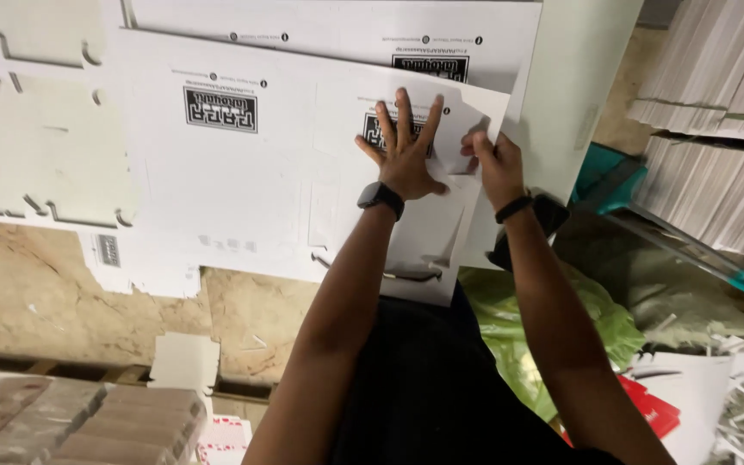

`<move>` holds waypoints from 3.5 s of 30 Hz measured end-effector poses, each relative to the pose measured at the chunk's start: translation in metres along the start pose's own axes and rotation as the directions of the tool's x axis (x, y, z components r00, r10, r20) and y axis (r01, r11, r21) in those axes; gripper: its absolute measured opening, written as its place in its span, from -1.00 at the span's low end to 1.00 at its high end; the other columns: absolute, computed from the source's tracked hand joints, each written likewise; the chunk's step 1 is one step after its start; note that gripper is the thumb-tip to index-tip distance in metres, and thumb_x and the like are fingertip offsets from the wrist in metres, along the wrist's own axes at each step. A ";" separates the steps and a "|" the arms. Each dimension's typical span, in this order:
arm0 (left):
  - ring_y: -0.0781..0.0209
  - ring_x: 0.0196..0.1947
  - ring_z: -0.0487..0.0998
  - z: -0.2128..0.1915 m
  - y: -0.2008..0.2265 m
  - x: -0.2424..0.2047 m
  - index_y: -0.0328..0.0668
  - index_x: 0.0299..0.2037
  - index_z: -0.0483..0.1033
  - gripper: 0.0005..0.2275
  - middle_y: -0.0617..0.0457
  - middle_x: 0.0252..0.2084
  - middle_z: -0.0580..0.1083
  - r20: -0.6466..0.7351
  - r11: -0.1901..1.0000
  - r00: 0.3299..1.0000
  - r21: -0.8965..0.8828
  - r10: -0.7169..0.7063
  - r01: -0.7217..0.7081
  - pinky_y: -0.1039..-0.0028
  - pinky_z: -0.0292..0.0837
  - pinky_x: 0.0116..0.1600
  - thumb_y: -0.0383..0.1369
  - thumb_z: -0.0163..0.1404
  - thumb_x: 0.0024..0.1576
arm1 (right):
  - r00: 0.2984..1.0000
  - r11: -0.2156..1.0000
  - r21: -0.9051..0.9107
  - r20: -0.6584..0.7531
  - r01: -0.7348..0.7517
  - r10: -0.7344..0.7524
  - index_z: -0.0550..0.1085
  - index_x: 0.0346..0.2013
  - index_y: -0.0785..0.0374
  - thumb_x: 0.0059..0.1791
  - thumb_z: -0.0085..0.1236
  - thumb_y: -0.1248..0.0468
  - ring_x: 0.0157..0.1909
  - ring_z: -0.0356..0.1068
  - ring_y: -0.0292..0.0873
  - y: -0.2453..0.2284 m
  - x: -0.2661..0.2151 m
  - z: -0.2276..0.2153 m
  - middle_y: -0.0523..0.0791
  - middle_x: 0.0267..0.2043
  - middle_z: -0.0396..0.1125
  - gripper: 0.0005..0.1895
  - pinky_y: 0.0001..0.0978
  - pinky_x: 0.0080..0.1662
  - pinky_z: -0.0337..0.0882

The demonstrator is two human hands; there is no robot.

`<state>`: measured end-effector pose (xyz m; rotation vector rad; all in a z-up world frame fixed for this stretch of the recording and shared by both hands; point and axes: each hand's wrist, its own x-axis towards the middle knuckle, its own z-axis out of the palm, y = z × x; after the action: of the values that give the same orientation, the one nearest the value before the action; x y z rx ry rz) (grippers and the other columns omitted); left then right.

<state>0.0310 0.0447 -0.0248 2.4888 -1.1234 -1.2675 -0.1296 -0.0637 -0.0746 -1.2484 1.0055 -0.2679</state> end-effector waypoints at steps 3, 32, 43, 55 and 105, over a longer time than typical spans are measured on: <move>-0.51 0.48 -0.72 0.013 0.001 -0.010 0.45 0.53 -0.57 0.43 -0.15 0.49 -0.76 -0.023 0.981 1.000 0.196 0.017 -0.012 -0.82 -0.36 0.20 0.37 0.52 -0.25 | 0.983 0.969 -0.163 0.045 0.185 -0.180 0.52 -0.31 0.23 0.20 -0.13 -0.01 -0.24 0.45 -0.22 -0.013 -0.029 0.018 -0.13 -0.28 0.46 -0.56 -0.39 -0.13 0.50; -0.37 0.44 -0.78 0.002 0.009 -0.004 0.44 0.58 -0.31 0.23 -0.09 0.45 -0.75 0.084 0.981 0.993 0.180 -0.088 0.071 -0.75 -0.52 0.29 0.35 0.36 -0.20 | 0.957 0.985 0.169 -0.279 -0.037 0.084 0.40 -0.44 0.21 0.08 -0.29 -0.23 -0.63 -0.04 -0.33 -0.025 -0.047 0.055 -0.18 -0.69 0.07 -0.40 -0.50 -0.51 -0.09; -0.39 0.48 -0.72 -0.002 0.011 -0.003 0.59 0.53 -0.47 0.30 -0.09 0.52 -0.67 0.123 0.975 0.986 0.201 -0.115 0.089 -0.72 -0.43 0.29 0.29 0.46 -0.21 | 0.922 0.878 0.285 0.163 -0.385 0.352 0.45 -0.44 0.27 0.06 -0.13 -0.26 -0.74 -0.13 -0.29 -0.018 -0.028 0.000 -0.20 -0.82 -0.07 -0.36 -0.43 -0.48 0.18; -0.37 0.46 -0.78 -0.004 0.012 -0.005 0.58 0.53 -0.51 0.27 -0.11 0.52 -0.70 0.164 0.981 0.978 0.165 -0.130 0.103 -0.68 -0.58 0.30 0.25 0.44 -0.14 | 0.925 0.907 0.191 0.024 -0.377 0.379 0.44 -0.43 0.26 0.10 -0.14 -0.19 -0.73 -0.06 -0.31 -0.035 -0.054 0.018 -0.18 -0.71 0.06 -0.42 -0.42 -0.46 0.32; -0.32 0.56 -0.57 0.037 0.007 -0.060 0.51 0.56 -0.42 0.14 -0.06 0.60 -0.56 -0.001 0.999 0.999 -0.036 -0.034 0.034 -0.53 -0.66 0.39 0.02 0.38 -0.01 | 0.927 0.605 -0.757 -0.366 -0.249 -0.077 0.57 -0.28 0.19 -0.01 0.29 0.06 -0.26 0.54 0.18 0.041 -0.103 0.040 -0.03 -0.47 0.48 -0.74 0.03 -0.18 0.49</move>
<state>-0.0224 0.0868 -0.0068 2.4931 -1.0524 -1.2822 -0.1722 0.0457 -0.0618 -2.0082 1.6107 0.0662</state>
